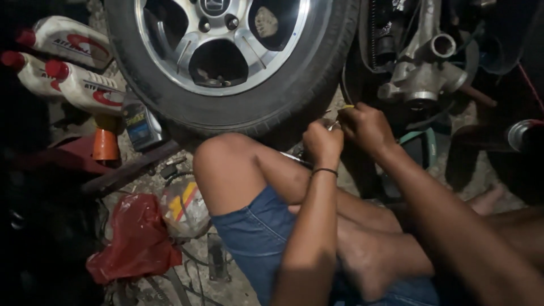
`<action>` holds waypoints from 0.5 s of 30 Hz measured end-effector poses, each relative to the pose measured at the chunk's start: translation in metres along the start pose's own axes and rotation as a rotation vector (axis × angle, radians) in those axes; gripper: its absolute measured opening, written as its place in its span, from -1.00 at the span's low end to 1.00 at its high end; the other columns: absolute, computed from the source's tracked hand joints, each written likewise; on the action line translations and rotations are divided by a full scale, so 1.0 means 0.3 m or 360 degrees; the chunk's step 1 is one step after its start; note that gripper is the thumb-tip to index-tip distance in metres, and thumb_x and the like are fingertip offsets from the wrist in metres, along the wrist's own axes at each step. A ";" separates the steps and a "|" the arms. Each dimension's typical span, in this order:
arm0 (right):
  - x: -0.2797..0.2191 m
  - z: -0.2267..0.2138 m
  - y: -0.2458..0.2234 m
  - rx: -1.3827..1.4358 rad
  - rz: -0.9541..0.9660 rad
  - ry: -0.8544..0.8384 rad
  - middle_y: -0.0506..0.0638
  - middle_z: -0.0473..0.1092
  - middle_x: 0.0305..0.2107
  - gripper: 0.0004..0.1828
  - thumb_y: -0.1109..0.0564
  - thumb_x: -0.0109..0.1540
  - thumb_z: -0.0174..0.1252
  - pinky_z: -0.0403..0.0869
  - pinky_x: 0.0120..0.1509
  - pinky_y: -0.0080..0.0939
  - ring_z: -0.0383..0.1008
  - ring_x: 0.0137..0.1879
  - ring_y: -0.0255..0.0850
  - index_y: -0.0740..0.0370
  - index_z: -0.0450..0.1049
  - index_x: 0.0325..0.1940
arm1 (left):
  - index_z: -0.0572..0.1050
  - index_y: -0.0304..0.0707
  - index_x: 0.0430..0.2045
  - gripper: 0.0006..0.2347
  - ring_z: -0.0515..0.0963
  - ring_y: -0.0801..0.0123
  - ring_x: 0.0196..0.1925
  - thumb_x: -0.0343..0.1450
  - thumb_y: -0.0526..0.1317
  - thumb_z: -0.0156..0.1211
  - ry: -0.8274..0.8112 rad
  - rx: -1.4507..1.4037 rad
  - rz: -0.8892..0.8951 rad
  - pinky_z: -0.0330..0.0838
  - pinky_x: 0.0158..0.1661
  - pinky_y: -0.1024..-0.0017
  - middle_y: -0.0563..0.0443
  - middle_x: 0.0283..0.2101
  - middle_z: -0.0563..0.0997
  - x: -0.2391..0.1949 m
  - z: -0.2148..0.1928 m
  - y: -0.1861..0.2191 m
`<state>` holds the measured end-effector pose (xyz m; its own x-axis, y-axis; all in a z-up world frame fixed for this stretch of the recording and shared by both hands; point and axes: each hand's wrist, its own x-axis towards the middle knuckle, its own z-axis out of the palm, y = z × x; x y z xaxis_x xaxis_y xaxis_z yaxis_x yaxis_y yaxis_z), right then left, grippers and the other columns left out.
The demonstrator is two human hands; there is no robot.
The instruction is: Clean a spark plug using sandpaper and spray cleaner
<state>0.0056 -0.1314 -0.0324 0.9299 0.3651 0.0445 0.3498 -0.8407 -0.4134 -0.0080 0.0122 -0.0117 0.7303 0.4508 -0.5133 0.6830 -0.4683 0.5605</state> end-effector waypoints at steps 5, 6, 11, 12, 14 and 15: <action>0.001 -0.006 0.006 0.0126 0.0015 0.0031 0.21 0.54 -0.24 -0.60 0.19 0.08 0.41 0.62 -0.04 0.08 0.61 -0.08 0.22 0.16 0.61 0.01 | 0.72 -0.06 -0.38 -0.85 0.73 -0.10 -0.17 0.28 -0.17 0.28 0.0019 -0.0014 0.0141 0.63 -0.16 0.05 -0.16 -0.40 0.73 0.010 0.046 -0.015; 0.010 -0.027 -0.013 0.0235 0.0038 0.0060 0.27 0.54 -0.26 -0.67 0.26 0.13 0.38 0.61 -0.02 0.11 0.61 -0.09 0.27 0.26 0.61 -0.01 | 0.72 -0.08 -0.39 -0.86 0.73 -0.12 -0.18 0.28 -0.18 0.28 0.0036 -0.0036 0.0179 0.63 -0.16 0.05 -0.18 -0.41 0.72 0.012 0.049 -0.018; 0.019 -0.040 0.026 0.0439 -0.0054 0.0023 0.38 0.52 -0.28 -0.68 0.28 0.15 0.30 0.60 -0.02 0.17 0.56 -0.10 0.38 0.44 0.57 -0.01 | 0.71 -0.15 -0.32 -0.83 0.73 -0.13 -0.12 0.31 -0.20 0.26 -0.0031 0.0007 0.0215 0.63 -0.11 0.04 -0.24 -0.35 0.73 -0.009 0.017 0.004; 0.023 -0.035 0.038 0.0534 -0.0022 0.0069 0.41 0.52 -0.28 -0.71 0.28 0.19 0.27 0.60 -0.03 0.19 0.55 -0.10 0.42 0.49 0.57 -0.03 | 0.71 -0.15 -0.31 -0.83 0.72 -0.13 -0.11 0.32 -0.20 0.25 -0.0032 0.0026 0.0237 0.63 -0.09 0.05 -0.25 -0.34 0.73 -0.003 0.018 0.005; 0.015 -0.055 0.029 0.0565 -0.0008 0.0158 0.38 0.52 -0.28 -0.72 0.27 0.20 0.29 0.58 -0.02 0.20 0.55 -0.08 0.40 0.46 0.57 -0.03 | 0.70 -0.22 -0.29 -0.82 0.72 -0.17 -0.09 0.33 -0.23 0.24 -0.0043 0.0020 0.0258 0.62 -0.08 0.01 -0.29 -0.33 0.73 -0.019 -0.008 0.036; -0.002 -0.066 0.027 0.0588 0.0017 0.0239 0.36 0.53 -0.27 -0.73 0.25 0.21 0.32 0.56 -0.01 0.22 0.55 -0.06 0.37 0.43 0.57 -0.03 | 0.69 -0.29 -0.27 -0.82 0.71 -0.22 -0.08 0.34 -0.25 0.24 -0.0067 0.0011 0.0275 0.61 -0.06 -0.02 -0.33 -0.32 0.72 -0.036 -0.014 0.047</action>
<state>0.0100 -0.1463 -0.0177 0.9491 0.2714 0.1599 0.3012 -0.6334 -0.7128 -0.0062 0.0040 0.0045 0.8365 0.3311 -0.4367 0.5474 -0.5415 0.6380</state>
